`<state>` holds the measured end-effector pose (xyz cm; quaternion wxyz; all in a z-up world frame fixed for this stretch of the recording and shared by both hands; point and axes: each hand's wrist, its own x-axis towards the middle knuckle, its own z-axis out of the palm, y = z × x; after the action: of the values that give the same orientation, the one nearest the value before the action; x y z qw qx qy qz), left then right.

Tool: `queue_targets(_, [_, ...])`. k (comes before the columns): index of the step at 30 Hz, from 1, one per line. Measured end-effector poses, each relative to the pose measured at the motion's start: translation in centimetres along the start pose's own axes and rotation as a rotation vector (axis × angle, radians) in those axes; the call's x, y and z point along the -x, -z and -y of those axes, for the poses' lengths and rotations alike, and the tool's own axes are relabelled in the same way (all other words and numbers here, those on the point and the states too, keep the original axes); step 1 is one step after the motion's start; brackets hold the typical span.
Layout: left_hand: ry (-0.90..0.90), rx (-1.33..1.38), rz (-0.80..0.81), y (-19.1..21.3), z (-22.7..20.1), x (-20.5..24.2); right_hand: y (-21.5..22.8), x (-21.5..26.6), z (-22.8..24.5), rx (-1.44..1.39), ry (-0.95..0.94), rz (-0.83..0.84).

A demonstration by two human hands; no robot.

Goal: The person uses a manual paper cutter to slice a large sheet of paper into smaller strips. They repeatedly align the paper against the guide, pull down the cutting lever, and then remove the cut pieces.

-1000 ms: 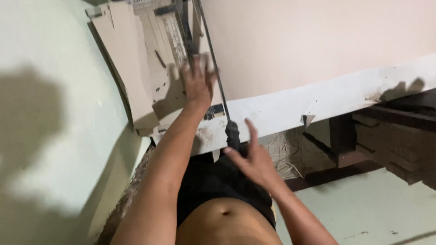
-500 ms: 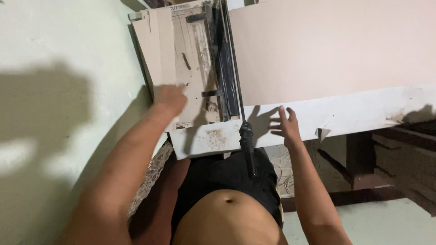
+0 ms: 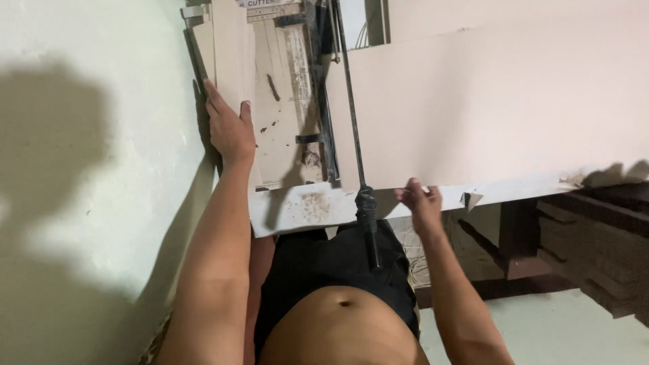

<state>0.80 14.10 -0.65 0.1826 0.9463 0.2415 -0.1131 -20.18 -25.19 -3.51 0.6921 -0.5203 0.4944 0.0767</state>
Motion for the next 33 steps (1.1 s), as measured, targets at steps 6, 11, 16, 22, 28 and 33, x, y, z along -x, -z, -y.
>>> queue_targets(6, [-0.018, -0.006, 0.062, 1.3, -1.1, 1.0, -3.5, -3.8, -0.5, 0.103, 0.105, 0.01])
queue_targets(11, [-0.301, -0.23, -0.01, -1.0, -6.1, 2.0, -4.7, -5.0, 0.4, 0.161, 0.14, 0.035])
queue_targets(16, [-0.433, -0.195, 0.525, -6.6, -11.3, 4.9, -6.3, -2.4, 4.0, 0.202, 0.119, 0.038])
queue_targets(22, [-0.42, -0.578, 0.555, -9.4, -11.6, 5.4, -7.9, 0.5, 8.2, 0.699, -0.144, 0.207])
queue_targets(28, [-0.378, -0.664, 0.592, -8.3, -12.7, 5.5, -13.2, 17.2, 16.2, 1.286, 0.164, 0.28])
queue_targets(33, [-0.36, -0.422, 0.705, -7.5, -13.2, 5.5, -11.8, 12.9, 4.1, 1.572, 0.019, 0.462])
